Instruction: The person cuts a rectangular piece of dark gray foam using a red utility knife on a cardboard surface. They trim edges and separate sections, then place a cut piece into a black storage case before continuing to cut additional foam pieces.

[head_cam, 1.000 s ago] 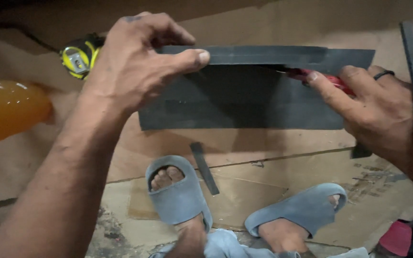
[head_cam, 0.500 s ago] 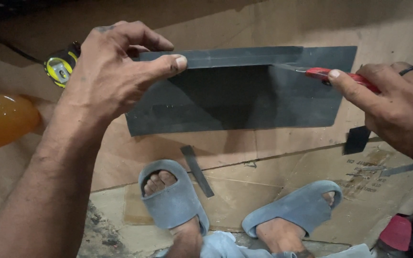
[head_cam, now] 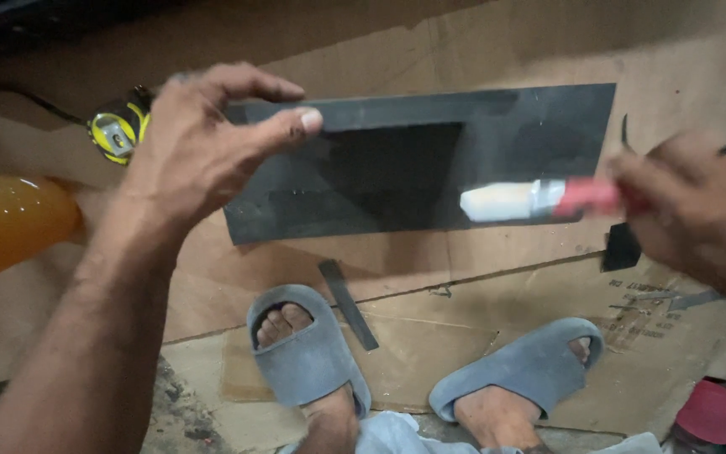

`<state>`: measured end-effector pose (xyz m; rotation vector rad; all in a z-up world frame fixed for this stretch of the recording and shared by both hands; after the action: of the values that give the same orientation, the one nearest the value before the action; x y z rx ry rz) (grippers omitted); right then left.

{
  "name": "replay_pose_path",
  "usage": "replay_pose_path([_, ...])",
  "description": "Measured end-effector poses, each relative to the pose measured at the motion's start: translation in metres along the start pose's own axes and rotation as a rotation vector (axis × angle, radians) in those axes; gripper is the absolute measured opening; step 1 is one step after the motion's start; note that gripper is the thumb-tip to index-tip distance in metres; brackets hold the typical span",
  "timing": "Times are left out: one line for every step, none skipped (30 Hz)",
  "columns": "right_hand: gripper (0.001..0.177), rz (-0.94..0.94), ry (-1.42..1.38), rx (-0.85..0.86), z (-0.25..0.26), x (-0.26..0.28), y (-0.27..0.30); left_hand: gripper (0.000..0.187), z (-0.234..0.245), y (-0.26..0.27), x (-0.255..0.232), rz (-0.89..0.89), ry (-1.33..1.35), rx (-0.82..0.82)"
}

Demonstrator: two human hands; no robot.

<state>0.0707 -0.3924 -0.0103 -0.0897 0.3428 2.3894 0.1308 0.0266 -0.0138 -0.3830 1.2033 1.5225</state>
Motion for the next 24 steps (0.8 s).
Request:
replay_pose_path([0.027, -0.06, -0.039, 0.067, -0.019, -0.001, 0.014, 0.038, -0.002, 0.001, -0.001, -0.007, 0.003, 0.008])
replay_pose_path([0.027, -0.063, -0.039, 0.064, -0.031, 0.013, 0.01, 0.038, -0.004, 0.006, -0.002, -0.01, 0.0, 0.008])
replay_pose_path([0.015, -0.1, -0.224, 0.086, -0.046, 0.025, 0.007, 0.039, -0.004, 0.008, 0.009, 0.124, 0.171, -0.024])
replay_pose_path([0.01, -0.136, -0.409, 0.105, -0.061, 0.037, 0.004, 0.042, -0.006, 0.012, 0.019, 0.259, 0.341, -0.054])
replay_pose_path([0.01, -0.146, -0.406, 0.1, -0.06, 0.04, -0.002, 0.042, -0.006, 0.014, 0.028, 0.25, 0.336, -0.05])
replay_pose_path([0.005, -0.043, -0.255, 0.071, -0.054, 0.051, -0.009, 0.041, -0.007, 0.018, 0.043, 0.306, 0.546, -0.074])
replay_pose_path([0.002, 0.064, -0.108, 0.046, -0.05, 0.066, -0.015, 0.041, -0.01, 0.025, 0.06, 0.37, 0.758, -0.1])
replay_pose_path([0.002, 0.058, -0.109, 0.046, -0.047, 0.068, -0.016, 0.041, -0.007, 0.036, 0.074, 0.369, 0.755, -0.096])
replay_pose_path([0.004, 0.033, -0.15, -0.035, -0.036, 0.066, -0.019, 0.038, 0.004, 0.043, 0.077, 0.226, 0.7, -0.116])
replay_pose_path([0.01, 0.007, -0.191, -0.116, -0.025, 0.065, -0.02, 0.04, 0.014, 0.053, 0.079, 0.085, 0.643, -0.136])
replay_pose_path([0.01, 0.001, -0.188, -0.118, -0.028, 0.063, -0.019, 0.04, 0.024, 0.072, 0.096, 0.079, 0.64, -0.132])
replay_pose_path([0.007, -0.001, -0.191, -0.123, -0.031, 0.062, -0.017, 0.033, 0.039, 0.093, 0.114, 0.054, 0.864, -0.203])
replay_pose_path([0.01, 0.0, -0.195, -0.129, -0.033, 0.059, -0.016, 0.039, 0.054, 0.112, 0.132, 0.026, 1.09, -0.276])
replay_pose_path([0.01, -0.004, -0.192, -0.132, -0.04, 0.054, -0.012, 0.039, 0.059, 0.127, 0.128, 0.021, 1.088, -0.273])
replay_pose_path([0.004, -0.033, -0.225, -0.17, -0.043, 0.046, -0.009, 0.031, 0.062, 0.143, 0.113, -0.107, 1.072, -0.188])
replay_pose_path([0.005, -0.063, -0.258, -0.208, -0.046, 0.038, -0.007, 0.024, 0.066, 0.161, 0.099, -0.234, 1.052, -0.104])
replay_pose_path([0.005, -0.062, -0.256, -0.21, -0.048, 0.034, -0.006, 0.024, 0.074, 0.177, 0.127, -0.238, 1.052, -0.105])
replay_pose_path([0.007, -0.08, -0.289, -0.201, -0.051, 0.027, -0.005, 0.026, 0.083, 0.194, 0.155, -0.208, 0.653, -0.178])
replay_pose_path([0.009, -0.099, -0.323, -0.191, -0.055, 0.02, -0.003, 0.035, 0.091, 0.211, 0.183, -0.167, 0.262, -0.243])
replay_pose_path([0.009, -0.097, -0.322, -0.193, -0.054, 0.019, -0.004, 0.035, 0.08, 0.22, 0.175, -0.168, 0.262, -0.245])
replay_pose_path([0.007, -0.105, -0.398, -0.217, -0.052, 0.015, -0.003, 0.03, 0.071, 0.229, 0.175, -0.081, 0.114, -0.308])
replay_pose_path([0.005, -0.112, -0.473, -0.242, -0.049, 0.012, -0.002, 0.025, 0.064, 0.238, 0.174, 0.006, -0.035, -0.369])
replay_pose_path([0.005, -0.114, -0.47, -0.238, -0.043, 0.012, 0.0, 0.025, 0.058, 0.241, 0.18, 0.005, -0.031, -0.367])
replay_pose_path([0.01, -0.194, -0.576, -0.191, -0.043, 0.005, 0.002, 0.024, 0.054, 0.245, 0.183, -0.015, -0.074, -0.397])
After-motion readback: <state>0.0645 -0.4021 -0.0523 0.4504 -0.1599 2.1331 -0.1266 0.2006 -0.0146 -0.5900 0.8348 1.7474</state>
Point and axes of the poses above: each hand's wrist, its own y-axis away from the middle knuckle, its own z-axis out of the back of the hand, x = y × z, the point moved 9 cm from there along -y, towards the middle knuckle, and after that the axes turned 7 degrees about y, right-handed, at the moved point
